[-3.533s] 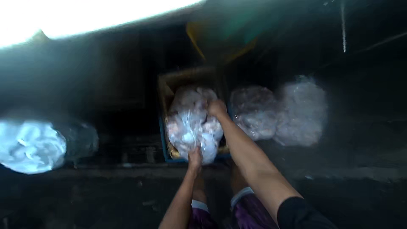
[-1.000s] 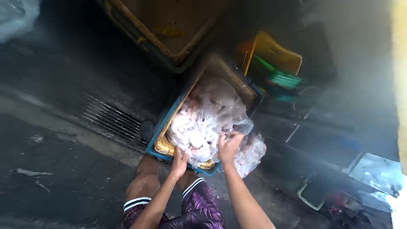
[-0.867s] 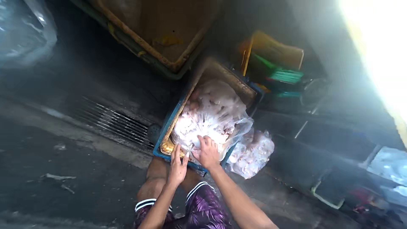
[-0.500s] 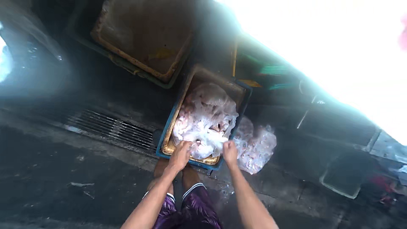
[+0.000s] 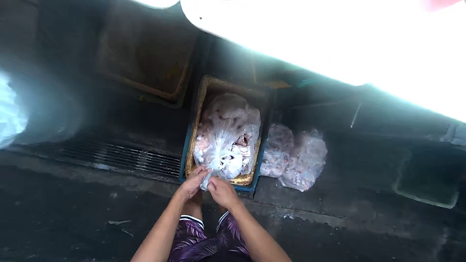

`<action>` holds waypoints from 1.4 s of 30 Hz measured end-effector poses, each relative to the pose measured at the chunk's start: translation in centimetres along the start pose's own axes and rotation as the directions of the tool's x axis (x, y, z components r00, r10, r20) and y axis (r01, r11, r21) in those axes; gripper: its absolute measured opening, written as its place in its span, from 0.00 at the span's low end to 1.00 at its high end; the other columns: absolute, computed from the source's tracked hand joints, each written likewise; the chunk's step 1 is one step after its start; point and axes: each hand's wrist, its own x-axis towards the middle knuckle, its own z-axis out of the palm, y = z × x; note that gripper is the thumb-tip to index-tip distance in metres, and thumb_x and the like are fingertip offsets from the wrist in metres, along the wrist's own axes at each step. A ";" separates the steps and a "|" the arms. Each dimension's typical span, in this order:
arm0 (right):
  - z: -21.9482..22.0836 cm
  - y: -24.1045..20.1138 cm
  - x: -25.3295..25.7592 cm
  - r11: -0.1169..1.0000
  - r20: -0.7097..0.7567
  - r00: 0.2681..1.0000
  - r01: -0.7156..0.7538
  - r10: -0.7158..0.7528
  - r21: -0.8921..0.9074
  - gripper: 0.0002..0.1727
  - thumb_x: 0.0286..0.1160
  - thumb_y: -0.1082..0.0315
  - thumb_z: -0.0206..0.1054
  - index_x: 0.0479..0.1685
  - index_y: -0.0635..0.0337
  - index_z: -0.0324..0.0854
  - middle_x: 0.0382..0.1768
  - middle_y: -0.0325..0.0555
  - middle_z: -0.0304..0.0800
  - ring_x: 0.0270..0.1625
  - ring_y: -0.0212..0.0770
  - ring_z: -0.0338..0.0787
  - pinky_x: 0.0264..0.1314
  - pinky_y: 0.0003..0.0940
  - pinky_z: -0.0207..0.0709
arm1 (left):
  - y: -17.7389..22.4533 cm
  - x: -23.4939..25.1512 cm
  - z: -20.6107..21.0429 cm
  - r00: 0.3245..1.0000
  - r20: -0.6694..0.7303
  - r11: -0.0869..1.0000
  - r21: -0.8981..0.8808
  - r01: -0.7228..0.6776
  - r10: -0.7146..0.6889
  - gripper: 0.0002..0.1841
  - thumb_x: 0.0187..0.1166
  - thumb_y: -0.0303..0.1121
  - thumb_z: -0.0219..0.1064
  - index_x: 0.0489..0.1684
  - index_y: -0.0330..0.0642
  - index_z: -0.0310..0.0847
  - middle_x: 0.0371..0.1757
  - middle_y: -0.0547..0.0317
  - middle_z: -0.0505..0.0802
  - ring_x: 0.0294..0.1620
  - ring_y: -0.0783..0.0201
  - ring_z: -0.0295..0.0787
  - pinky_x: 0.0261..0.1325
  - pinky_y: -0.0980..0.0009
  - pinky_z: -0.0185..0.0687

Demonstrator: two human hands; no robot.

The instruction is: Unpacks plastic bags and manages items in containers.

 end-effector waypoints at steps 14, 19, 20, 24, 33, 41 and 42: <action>0.2 16.0 1.5 0.984 -0.329 0.938 0.148 -0.110 0.094 0.26 0.81 0.41 0.63 0.43 0.56 0.94 0.62 0.47 0.89 0.72 0.47 0.82 0.81 0.55 0.69 | 1.4 -2.6 -6.0 0.984 -0.110 0.742 -0.647 -0.177 0.139 0.18 0.93 0.40 0.46 0.45 0.46 0.83 0.20 0.74 0.79 0.13 0.82 0.71 0.17 0.88 0.71; 0.8 20.7 -2.6 0.985 -0.207 0.968 0.122 -0.145 -0.123 0.23 0.86 0.44 0.56 0.59 0.47 0.91 0.66 0.45 0.88 0.72 0.47 0.83 0.80 0.56 0.70 | 4.1 3.0 1.6 0.918 -0.393 0.673 -0.666 -0.322 0.051 0.18 0.92 0.42 0.43 0.68 0.48 0.73 0.49 0.58 0.90 0.39 0.64 0.88 0.48 0.66 0.85; 1.3 19.7 -2.6 0.966 -0.204 0.958 0.160 -0.201 -0.202 0.25 0.83 0.39 0.58 0.56 0.47 0.91 0.67 0.48 0.87 0.75 0.50 0.81 0.82 0.58 0.68 | 3.0 3.1 3.3 0.887 -0.456 0.727 -0.585 -0.360 0.072 0.21 0.94 0.48 0.40 0.76 0.52 0.66 0.51 0.55 0.91 0.38 0.63 0.88 0.45 0.64 0.84; 3.7 15.9 -1.1 0.948 -0.358 0.912 0.272 -0.199 0.166 0.26 0.76 0.44 0.69 0.34 0.62 0.88 0.44 0.51 0.90 0.57 0.48 0.87 0.71 0.50 0.77 | -5.8 0.2 7.6 0.636 -0.725 0.929 0.015 -0.369 0.264 0.24 0.95 0.43 0.49 0.76 0.31 0.66 0.41 0.48 0.87 0.34 0.61 0.86 0.42 0.62 0.87; -5.6 16.7 1.7 0.669 -0.422 0.865 0.146 0.271 0.728 0.16 0.92 0.66 0.50 0.58 0.71 0.77 0.40 0.50 0.93 0.44 0.39 0.92 0.55 0.39 0.86 | -3.1 6.3 10.8 0.812 0.137 0.388 0.825 -0.411 0.567 0.23 0.91 0.43 0.55 0.79 0.46 0.75 0.78 0.52 0.84 0.82 0.54 0.75 0.89 0.54 0.62; -7.7 17.1 9.5 0.835 -0.528 0.757 -0.041 0.385 0.549 0.19 0.84 0.63 0.64 0.66 0.67 0.73 0.36 0.52 0.90 0.36 0.46 0.92 0.45 0.47 0.88 | -4.2 5.8 3.1 0.926 0.207 -0.037 0.978 -0.206 0.316 0.30 0.87 0.64 0.49 0.67 0.50 0.83 0.67 0.50 0.89 0.72 0.43 0.82 0.78 0.36 0.65; -7.2 16.7 8.4 0.898 -0.512 0.786 -0.121 0.346 0.423 0.22 0.86 0.59 0.62 0.69 0.65 0.74 0.42 0.55 0.92 0.44 0.50 0.93 0.52 0.53 0.87 | -5.3 4.6 1.6 0.903 0.216 -0.063 0.976 -0.208 0.371 0.33 0.88 0.65 0.46 0.60 0.48 0.86 0.63 0.49 0.91 0.67 0.42 0.86 0.74 0.37 0.69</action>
